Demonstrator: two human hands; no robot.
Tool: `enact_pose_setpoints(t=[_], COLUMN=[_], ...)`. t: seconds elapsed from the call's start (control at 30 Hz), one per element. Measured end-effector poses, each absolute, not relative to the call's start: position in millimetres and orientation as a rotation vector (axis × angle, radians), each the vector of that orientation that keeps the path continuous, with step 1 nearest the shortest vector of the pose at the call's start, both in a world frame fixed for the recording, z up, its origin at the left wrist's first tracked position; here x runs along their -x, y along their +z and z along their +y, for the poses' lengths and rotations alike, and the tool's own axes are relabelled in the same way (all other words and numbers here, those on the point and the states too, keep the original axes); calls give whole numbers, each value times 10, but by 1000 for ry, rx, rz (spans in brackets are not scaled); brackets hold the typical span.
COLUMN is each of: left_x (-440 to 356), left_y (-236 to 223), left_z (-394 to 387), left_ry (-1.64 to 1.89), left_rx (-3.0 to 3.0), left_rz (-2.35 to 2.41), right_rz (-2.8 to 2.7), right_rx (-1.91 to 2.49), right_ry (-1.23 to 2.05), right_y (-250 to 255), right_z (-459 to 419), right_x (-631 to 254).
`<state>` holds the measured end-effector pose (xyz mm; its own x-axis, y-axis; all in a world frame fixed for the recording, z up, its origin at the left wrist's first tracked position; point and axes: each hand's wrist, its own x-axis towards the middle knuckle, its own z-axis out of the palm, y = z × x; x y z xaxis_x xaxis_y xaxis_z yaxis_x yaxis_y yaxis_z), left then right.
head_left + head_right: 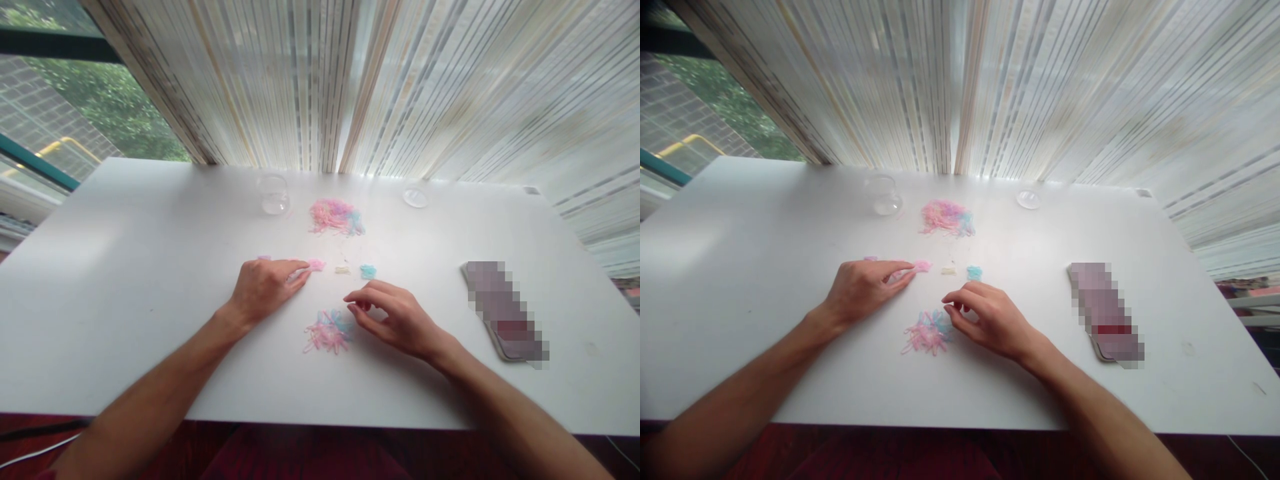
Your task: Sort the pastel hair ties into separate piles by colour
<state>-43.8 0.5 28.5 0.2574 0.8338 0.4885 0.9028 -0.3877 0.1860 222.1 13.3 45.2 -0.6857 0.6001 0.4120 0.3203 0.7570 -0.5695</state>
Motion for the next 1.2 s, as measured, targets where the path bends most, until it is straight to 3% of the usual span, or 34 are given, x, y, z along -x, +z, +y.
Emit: enact_pose_setpoints(t=[0.17, 0.4, 1.2], left_x=[424, 325, 297], left_y=[328, 449, 395], left_z=[-6, -101, -136], left_ry=[-901, -941, -725], left_rx=[2463, 3104, 3207], left_rz=[-1661, -1461, -1503], right_rz=[-2376, -2476, -2546], right_rx=[703, 728, 746], right_ry=[636, 754, 873], right_y=[442, 458, 425], right_z=[138, 135, 133], right_x=[-2226, -2244, -2236])
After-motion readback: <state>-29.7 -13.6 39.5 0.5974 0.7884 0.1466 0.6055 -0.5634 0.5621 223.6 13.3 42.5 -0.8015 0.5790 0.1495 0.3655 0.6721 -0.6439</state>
